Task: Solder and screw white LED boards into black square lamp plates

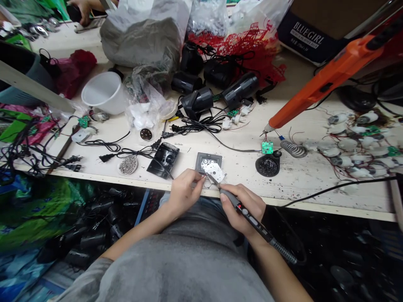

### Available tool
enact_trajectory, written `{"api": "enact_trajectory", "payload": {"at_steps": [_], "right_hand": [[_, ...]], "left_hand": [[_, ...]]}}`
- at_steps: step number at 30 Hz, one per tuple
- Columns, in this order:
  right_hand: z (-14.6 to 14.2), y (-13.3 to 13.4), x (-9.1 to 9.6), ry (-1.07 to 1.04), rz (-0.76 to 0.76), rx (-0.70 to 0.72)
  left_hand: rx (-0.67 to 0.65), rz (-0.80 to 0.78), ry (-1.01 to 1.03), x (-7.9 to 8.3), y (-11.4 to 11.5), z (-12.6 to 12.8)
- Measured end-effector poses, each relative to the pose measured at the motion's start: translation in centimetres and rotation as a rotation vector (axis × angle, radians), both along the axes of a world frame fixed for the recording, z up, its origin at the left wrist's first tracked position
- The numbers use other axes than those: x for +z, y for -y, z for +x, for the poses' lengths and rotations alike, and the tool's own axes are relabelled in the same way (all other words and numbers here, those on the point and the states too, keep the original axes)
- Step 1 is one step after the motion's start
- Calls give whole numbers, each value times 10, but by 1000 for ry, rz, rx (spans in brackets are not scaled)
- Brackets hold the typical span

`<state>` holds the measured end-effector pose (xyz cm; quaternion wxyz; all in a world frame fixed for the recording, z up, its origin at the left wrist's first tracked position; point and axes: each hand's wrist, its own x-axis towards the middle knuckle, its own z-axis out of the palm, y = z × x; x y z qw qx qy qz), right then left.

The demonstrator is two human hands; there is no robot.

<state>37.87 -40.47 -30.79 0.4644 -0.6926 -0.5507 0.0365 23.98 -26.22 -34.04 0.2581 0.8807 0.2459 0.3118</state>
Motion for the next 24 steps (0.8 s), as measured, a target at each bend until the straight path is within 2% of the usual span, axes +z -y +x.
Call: {"api": "enact_trajectory", "payload": {"at_steps": [9,24], "right_hand": [[-1,6,3,-5,37,-70],[-1,9,1,15,7,-49]], "left_hand": [[-1,-23,41,-1,0,0],[29,-30,14,-4,0,0]]}}
